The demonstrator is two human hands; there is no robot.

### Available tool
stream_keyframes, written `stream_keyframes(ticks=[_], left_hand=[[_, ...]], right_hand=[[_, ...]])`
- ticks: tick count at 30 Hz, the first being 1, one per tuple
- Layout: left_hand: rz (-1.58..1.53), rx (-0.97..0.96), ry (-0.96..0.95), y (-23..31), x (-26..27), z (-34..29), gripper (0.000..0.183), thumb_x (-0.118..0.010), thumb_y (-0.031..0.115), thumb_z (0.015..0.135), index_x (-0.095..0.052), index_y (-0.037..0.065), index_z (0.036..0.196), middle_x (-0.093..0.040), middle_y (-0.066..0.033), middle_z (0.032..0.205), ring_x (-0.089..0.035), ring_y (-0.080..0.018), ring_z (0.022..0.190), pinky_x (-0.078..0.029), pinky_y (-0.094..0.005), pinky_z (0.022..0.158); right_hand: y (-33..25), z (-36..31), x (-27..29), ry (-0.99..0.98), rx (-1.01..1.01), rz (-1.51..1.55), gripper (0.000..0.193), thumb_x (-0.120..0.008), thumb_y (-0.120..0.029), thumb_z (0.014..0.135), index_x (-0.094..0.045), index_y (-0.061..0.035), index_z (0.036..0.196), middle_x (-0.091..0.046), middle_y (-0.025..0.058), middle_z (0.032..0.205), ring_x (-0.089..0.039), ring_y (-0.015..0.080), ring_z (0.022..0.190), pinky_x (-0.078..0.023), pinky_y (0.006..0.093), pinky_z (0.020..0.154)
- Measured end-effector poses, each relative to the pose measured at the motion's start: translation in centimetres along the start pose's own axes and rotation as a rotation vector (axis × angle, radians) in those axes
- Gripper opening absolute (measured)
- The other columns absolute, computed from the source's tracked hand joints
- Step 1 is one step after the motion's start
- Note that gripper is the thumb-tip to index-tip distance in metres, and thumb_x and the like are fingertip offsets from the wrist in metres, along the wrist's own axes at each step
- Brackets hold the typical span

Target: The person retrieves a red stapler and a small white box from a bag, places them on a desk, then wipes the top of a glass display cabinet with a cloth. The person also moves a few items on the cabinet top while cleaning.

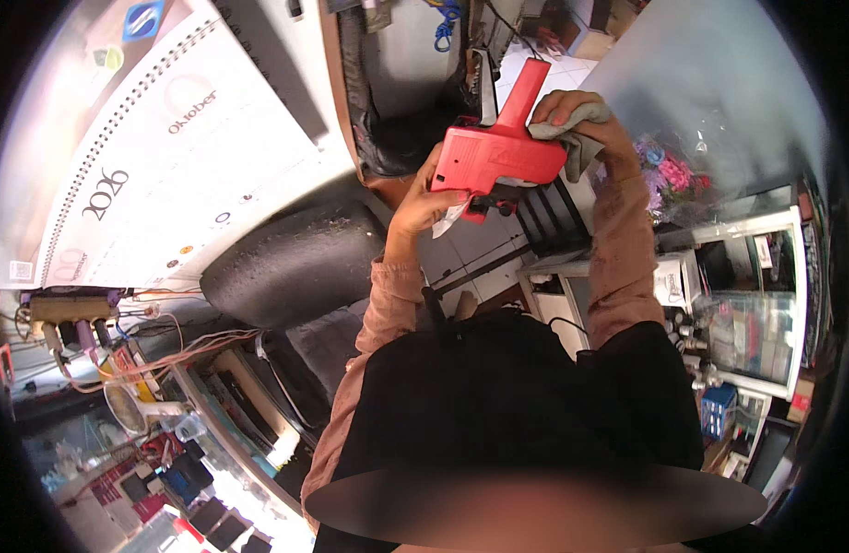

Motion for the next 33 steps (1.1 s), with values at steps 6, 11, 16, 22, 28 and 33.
stream_keyframes(ticks=[6, 11, 16, 22, 28, 33], left_hand=[[-0.202, 0.074, -0.021, -7.3, 2.7, 0.4, 0.081, -0.076, 0.018, 0.080, -0.040, 0.002, 0.152, -0.064, -0.0137, 0.133, -0.067, -0.0280, 0.114, -0.057, -0.0432, 0.094], [-0.489, 0.034, -0.166, -10.6, -0.5, 1.1, 0.076, -0.072, 0.026, 0.084, -0.042, 0.006, 0.151, -0.065, -0.0157, 0.132, -0.068, -0.0274, 0.107, -0.058, -0.0448, 0.087], [-1.097, 0.296, -0.254, -11.0, -7.2, 2.5, 0.067, -0.065, 0.037, 0.094, -0.043, 0.006, 0.149, -0.052, -0.0187, 0.127, -0.060, -0.0275, 0.090, -0.059, -0.0433, 0.083], [-1.250, 0.365, -0.374, -10.5, -8.0, 3.6, 0.053, -0.062, 0.032, 0.100, -0.049, 0.008, 0.145, -0.050, -0.0178, 0.121, -0.059, -0.0260, 0.090, -0.059, -0.0505, 0.089], [-1.212, 0.184, -0.197, -9.9, -5.6, 3.2, 0.045, -0.065, 0.034, 0.098, -0.061, 0.012, 0.137, -0.061, -0.0156, 0.125, -0.061, -0.0229, 0.094, -0.060, -0.0438, 0.087], [-0.844, 0.132, -0.134, -8.0, -7.5, 3.1, 0.051, -0.060, 0.031, 0.098, -0.052, 0.002, 0.140, -0.063, -0.0129, 0.122, -0.060, -0.0230, 0.094, -0.057, -0.0338, 0.076]], right_hand=[[7.9, -2.7, 0.3, 0.132, 0.254, 0.614, 0.021, -0.068, 0.005, 0.082, -0.062, -0.0079, 0.097, -0.064, 0.0175, 0.121, -0.065, 0.0263, 0.109, -0.054, 0.0378, 0.095], [8.3, -6.9, -1.3, 0.250, 0.202, 0.542, 0.015, -0.068, 0.004, 0.084, -0.066, -0.0025, 0.098, -0.066, 0.0165, 0.120, -0.066, 0.0250, 0.107, -0.054, 0.0350, 0.094], [2.4, -9.8, 1.2, 0.432, 0.225, 0.077, 0.014, -0.071, -0.003, 0.088, -0.070, -0.0021, 0.102, -0.068, 0.0157, 0.118, -0.066, 0.0253, 0.108, -0.053, 0.0363, 0.097], [1.4, -6.4, -1.5, 0.617, 0.227, -0.363, 0.031, -0.061, 0.006, 0.092, -0.070, -0.0018, 0.122, -0.070, 0.0099, 0.128, -0.064, 0.0198, 0.118, -0.048, 0.0318, 0.104], [2.9, -7.6, -3.6, 0.425, 0.198, -0.490, 0.043, -0.060, 0.015, 0.074, -0.075, -0.0037, 0.109, -0.072, 0.0123, 0.121, -0.067, 0.0249, 0.115, -0.050, 0.0340, 0.102], [5.6, -11.9, -0.6, 0.758, 0.145, 0.196, 0.037, -0.062, 0.007, 0.089, -0.069, -0.0044, 0.124, -0.069, 0.0133, 0.128, -0.067, 0.0276, 0.114, -0.051, 0.0384, 0.102]])
Point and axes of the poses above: each hand's wrist, its own z-axis towards the middle knuckle, its own x-axis out of the back of the hand, y = z × x, the point moved 5 cm from there along z, towards the middle knuckle
